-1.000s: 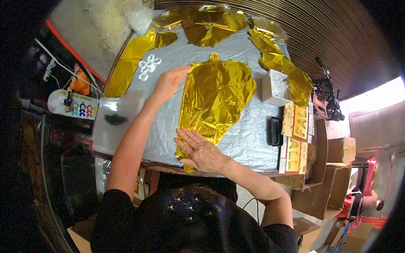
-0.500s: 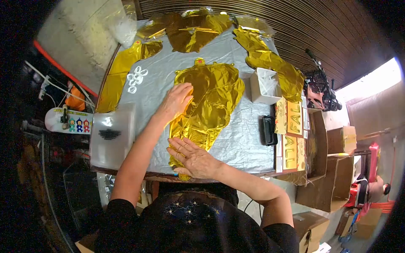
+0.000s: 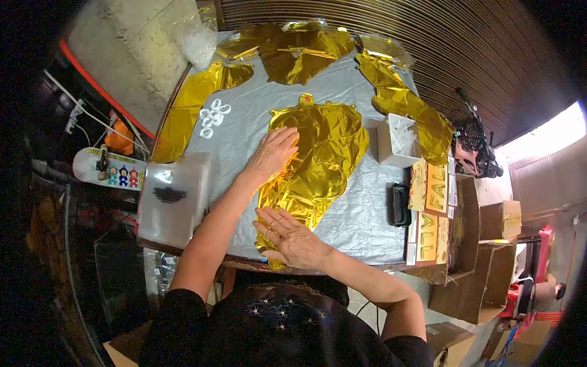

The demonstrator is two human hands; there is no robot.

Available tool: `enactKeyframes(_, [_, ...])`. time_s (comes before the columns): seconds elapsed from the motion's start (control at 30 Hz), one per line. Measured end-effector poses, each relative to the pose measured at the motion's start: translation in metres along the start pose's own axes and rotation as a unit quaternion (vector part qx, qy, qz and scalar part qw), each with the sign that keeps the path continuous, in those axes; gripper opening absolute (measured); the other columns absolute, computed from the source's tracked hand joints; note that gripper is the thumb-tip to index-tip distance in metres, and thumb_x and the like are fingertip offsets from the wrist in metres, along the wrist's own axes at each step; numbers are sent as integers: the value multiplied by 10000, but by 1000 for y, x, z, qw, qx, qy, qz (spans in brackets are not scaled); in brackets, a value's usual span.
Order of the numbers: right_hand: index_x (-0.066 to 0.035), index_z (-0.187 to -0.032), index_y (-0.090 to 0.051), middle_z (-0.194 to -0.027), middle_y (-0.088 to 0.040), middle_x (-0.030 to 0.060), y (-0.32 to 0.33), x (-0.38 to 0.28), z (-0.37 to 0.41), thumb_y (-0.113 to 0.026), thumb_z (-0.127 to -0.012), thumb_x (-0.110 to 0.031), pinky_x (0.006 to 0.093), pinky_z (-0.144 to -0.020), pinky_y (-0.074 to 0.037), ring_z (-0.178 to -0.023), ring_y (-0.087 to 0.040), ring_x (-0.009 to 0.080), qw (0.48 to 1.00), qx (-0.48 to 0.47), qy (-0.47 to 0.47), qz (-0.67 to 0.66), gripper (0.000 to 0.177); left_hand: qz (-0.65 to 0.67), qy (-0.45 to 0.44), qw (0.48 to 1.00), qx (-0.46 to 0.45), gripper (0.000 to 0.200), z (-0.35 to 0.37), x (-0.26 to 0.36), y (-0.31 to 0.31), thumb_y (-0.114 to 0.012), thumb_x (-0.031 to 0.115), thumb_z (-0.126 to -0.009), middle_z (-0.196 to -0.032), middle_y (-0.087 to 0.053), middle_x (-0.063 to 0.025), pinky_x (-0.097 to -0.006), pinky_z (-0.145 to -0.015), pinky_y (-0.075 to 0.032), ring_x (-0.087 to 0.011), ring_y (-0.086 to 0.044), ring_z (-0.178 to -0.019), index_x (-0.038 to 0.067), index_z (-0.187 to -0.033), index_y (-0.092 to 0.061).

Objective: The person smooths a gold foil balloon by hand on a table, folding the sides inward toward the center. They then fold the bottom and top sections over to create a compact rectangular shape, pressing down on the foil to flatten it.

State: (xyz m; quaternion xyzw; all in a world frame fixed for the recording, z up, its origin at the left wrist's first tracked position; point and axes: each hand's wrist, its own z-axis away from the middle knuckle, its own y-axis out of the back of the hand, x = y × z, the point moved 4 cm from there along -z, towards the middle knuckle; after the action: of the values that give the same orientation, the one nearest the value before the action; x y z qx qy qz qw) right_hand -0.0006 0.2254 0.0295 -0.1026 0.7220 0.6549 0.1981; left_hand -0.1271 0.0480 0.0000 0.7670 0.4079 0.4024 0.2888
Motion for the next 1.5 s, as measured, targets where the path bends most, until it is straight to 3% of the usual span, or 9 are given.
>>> enactKeyframes(0.37, [22, -1543, -449, -1601, -445, 233, 18, 15, -2, -621, -1042, -217, 472, -1253, -327, -1497, -421, 364, 977, 100, 11, -189, 580, -20, 26, 999, -23, 457, 0, 6, 2, -649, 244, -1014, -1501, -538, -153, -491, -1193, -363, -346, -474, -1415, 15, -1406, -595])
enactKeyframes(0.47, [13, -1296, -665, -1234, -720, 229, 52, 54, 7, -621, -982, -64, 431, -935, -585, -1081, -721, 368, 910, 218, -254, -245, 326, -28, 20, 999, -27, 446, 0, 11, 4, -640, 259, -1024, -1506, -527, -147, -514, -1191, -360, -354, -465, -1421, 86, -1433, -596])
enactKeyframes(0.5, [8, -1221, -708, -957, -761, 200, 77, 73, 6, -604, -1011, -61, 348, -700, -560, -777, -732, 239, 901, 317, -243, -170, 244, -24, 19, 999, -29, 446, 1, 10, 1, -640, 259, -1024, -1506, -527, -147, -514, -1191, -360, -354, -465, -1421, 86, -1433, -596])
enactKeyframes(0.67, [33, -1150, -696, -1100, -737, 287, 110, 215, 7, -695, -947, -437, 520, -880, -572, -1021, -732, 422, 806, 218, -540, 103, 512, -55, 10, 998, -37, 440, 1, 4, -6, -641, 268, -1027, -1520, -506, -135, -530, -1184, -365, -349, -452, -1430, 147, -1448, -598])
enactKeyframes(0.87, [36, -1119, -665, -1127, -729, 268, 115, 249, -20, -741, -894, -541, 478, -840, -617, -997, -750, 396, 756, 237, -598, 124, 625, -66, 13, 997, -39, 445, 0, 7, -4, -628, 255, -1021, -1508, -511, -140, -520, -1187, -350, -352, -455, -1414, 199, -1462, -607])
enactKeyframes(1.2, [36, -963, -743, -998, -766, 251, 120, 275, -21, -823, -794, -432, 478, -863, -584, -992, -749, 399, 739, 332, -586, 34, 503, -47, 27, 996, -65, 511, 0, 9, -1, -631, 174, -988, -1527, -481, -157, -532, -1200, -324, -365, -413, -1445, 241, -1493, -587])
enactKeyframes(1.3, [33, -979, -734, -1026, -746, 291, 131, 265, -25, -824, -812, -368, 518, -869, -577, -937, -732, 456, 753, 368, -546, 14, 444, -57, 27, 996, -65, 501, -1, 10, -1, -631, 169, -983, -1520, -485, -155, -532, -1196, -328, -363, -416, -1442, 238, -1479, -601])
enactKeyframes(1.4, [46, -825, -699, -756, -706, 266, 138, 248, -46, -806, -821, -312, 501, -683, -561, -746, -730, 432, 794, 414, -434, 104, 373, -51, 27, 996, -66, 492, -1, 10, 0, -630, 169, -980, -1519, -484, -156, -531, -1194, -332, -359, -419, -1440, 237, -1467, -611])
enactKeyframes(1.5, [39, -802, -700, -830, -717, 289, 142, 230, -69, -767, -821, -237, 542, -764, -579, -810, -713, 488, 822, 386, -413, 76, 285, -55, 30, 996, -65, 474, -2, 12, 3, -624, 172, -981, -1510, -492, -162, -527, -1191, -336, -357, -426, -1435, 236, -1451, -625])
